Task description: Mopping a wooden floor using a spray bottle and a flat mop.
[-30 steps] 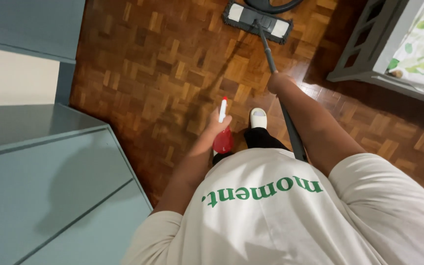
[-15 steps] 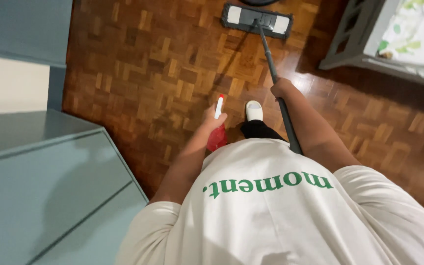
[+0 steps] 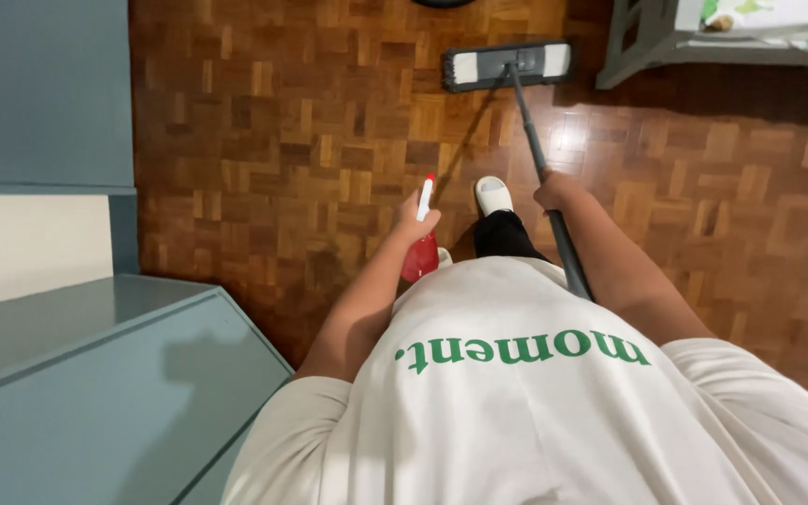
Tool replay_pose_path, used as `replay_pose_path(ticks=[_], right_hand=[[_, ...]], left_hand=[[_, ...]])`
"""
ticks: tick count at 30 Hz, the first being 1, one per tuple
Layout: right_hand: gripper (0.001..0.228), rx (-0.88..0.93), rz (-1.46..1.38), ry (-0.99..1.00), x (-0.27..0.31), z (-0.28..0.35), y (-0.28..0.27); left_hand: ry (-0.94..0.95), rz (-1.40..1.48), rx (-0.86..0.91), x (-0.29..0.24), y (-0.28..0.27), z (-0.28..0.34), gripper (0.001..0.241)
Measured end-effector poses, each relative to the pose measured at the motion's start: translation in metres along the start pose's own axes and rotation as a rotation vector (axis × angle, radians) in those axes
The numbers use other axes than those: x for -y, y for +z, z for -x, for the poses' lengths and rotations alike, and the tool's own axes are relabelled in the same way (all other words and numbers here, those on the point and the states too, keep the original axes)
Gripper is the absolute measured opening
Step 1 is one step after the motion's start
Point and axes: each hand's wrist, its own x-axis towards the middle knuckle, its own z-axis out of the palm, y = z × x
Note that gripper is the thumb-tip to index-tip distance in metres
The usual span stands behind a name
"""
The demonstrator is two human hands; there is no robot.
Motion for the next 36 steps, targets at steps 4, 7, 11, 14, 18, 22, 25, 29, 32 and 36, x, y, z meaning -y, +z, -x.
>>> replay_pose_path(ticks=[4, 7, 11, 14, 18, 22, 25, 29, 32, 36], right_hand=[[0.075, -0.070, -0.032, 0.030, 0.000, -0.006, 0.025], [0.078, -0.107, -0.103, 0.021, 0.006, -0.019, 0.015], [0.070, -0.088, -0.003, 0.030, 0.032, -0.025, -0.031], [0.068, -0.073, 0.035, 0.027, 0.041, -0.042, -0.062], [0.066, -0.059, 0.069, 0.041, 0.058, -0.056, -0.118], [0.063, -0.078, 0.065, 0.017, 0.051, -0.117, -0.152], [0.061, -0.045, 0.144, 0.020, 0.057, -0.131, -0.183], [0.065, -0.043, 0.152, 0.025, 0.064, -0.145, -0.228], [0.064, -0.036, 0.151, 0.020, 0.062, -0.169, -0.250], [0.063, -0.028, 0.137, 0.010, 0.056, -0.196, -0.273]], left_hand=[[0.019, 0.009, 0.023, 0.032, 0.016, -0.009, 0.055], [0.048, -0.019, 0.005, 0.050, 0.024, -0.030, 0.057], [0.076, 0.114, -0.020, 0.028, 0.010, -0.033, 0.059], [0.083, 0.175, -0.051, 0.010, -0.001, -0.040, 0.060], [0.052, 0.200, -0.081, -0.018, -0.011, -0.049, 0.061], [-0.021, 0.200, -0.094, -0.034, -0.003, -0.074, 0.063], [-0.088, 0.046, -0.090, -0.065, -0.007, -0.079, 0.067], [-0.144, 0.141, -0.073, -0.111, -0.006, -0.087, 0.065], [-0.179, 0.133, -0.071, -0.132, -0.005, -0.093, 0.065], [-0.209, 0.129, -0.060, -0.142, 0.010, -0.112, 0.066]])
